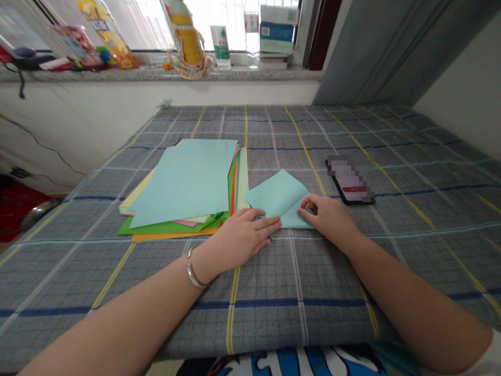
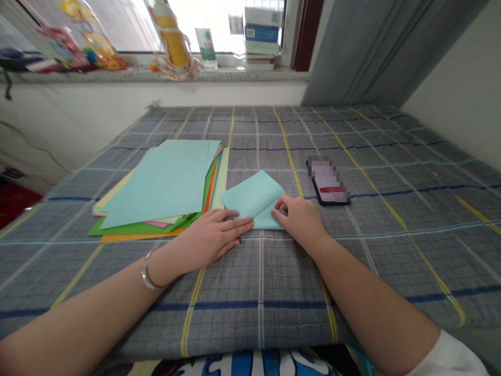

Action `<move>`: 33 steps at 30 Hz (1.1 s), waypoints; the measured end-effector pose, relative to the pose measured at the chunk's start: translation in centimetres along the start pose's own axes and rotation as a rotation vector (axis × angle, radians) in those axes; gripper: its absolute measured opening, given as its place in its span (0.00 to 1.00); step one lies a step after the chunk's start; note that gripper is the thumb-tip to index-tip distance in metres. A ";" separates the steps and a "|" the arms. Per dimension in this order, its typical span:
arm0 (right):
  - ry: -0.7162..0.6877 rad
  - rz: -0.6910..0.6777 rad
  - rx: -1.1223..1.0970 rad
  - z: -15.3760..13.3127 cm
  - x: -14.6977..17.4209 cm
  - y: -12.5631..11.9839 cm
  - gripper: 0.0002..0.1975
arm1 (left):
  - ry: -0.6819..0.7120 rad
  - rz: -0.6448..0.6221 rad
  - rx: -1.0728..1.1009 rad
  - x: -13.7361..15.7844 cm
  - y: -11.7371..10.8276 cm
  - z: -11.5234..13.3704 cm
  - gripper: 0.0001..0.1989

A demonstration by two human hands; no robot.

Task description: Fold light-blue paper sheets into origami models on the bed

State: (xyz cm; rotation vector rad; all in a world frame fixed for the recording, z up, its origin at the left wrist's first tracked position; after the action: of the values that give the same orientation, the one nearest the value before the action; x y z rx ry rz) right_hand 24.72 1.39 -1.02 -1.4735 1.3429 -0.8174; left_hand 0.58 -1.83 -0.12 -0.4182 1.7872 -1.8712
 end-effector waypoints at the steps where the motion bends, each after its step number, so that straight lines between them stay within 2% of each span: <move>1: 0.007 0.006 0.000 0.0 0.0 0.0 0.07 | -0.002 0.000 0.002 0.0 0.0 0.0 0.21; 6: -0.005 0.008 0.033 0.0 0.1 -0.2 0.10 | -0.018 -0.003 -0.005 -0.1 0.0 0.3 0.21; 33: 0.022 0.030 0.113 -0.3 0.5 -0.3 0.05 | -0.053 -0.027 0.053 -0.3 -0.1 0.6 0.21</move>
State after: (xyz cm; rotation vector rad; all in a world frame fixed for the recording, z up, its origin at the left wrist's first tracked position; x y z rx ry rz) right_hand 24.59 0.81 -0.73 -1.3564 1.3108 -0.8784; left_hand 1.16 -2.13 0.07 -0.4701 1.7013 -1.9034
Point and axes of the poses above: each hand's wrist, its own x-axis away from the middle knuckle, its own y-axis out of the palm, z = x × y, the point moved 1 cm from there along -x, towards the middle knuckle, and after that the axes turned 5 degrees about x, right-handed, at the moved point
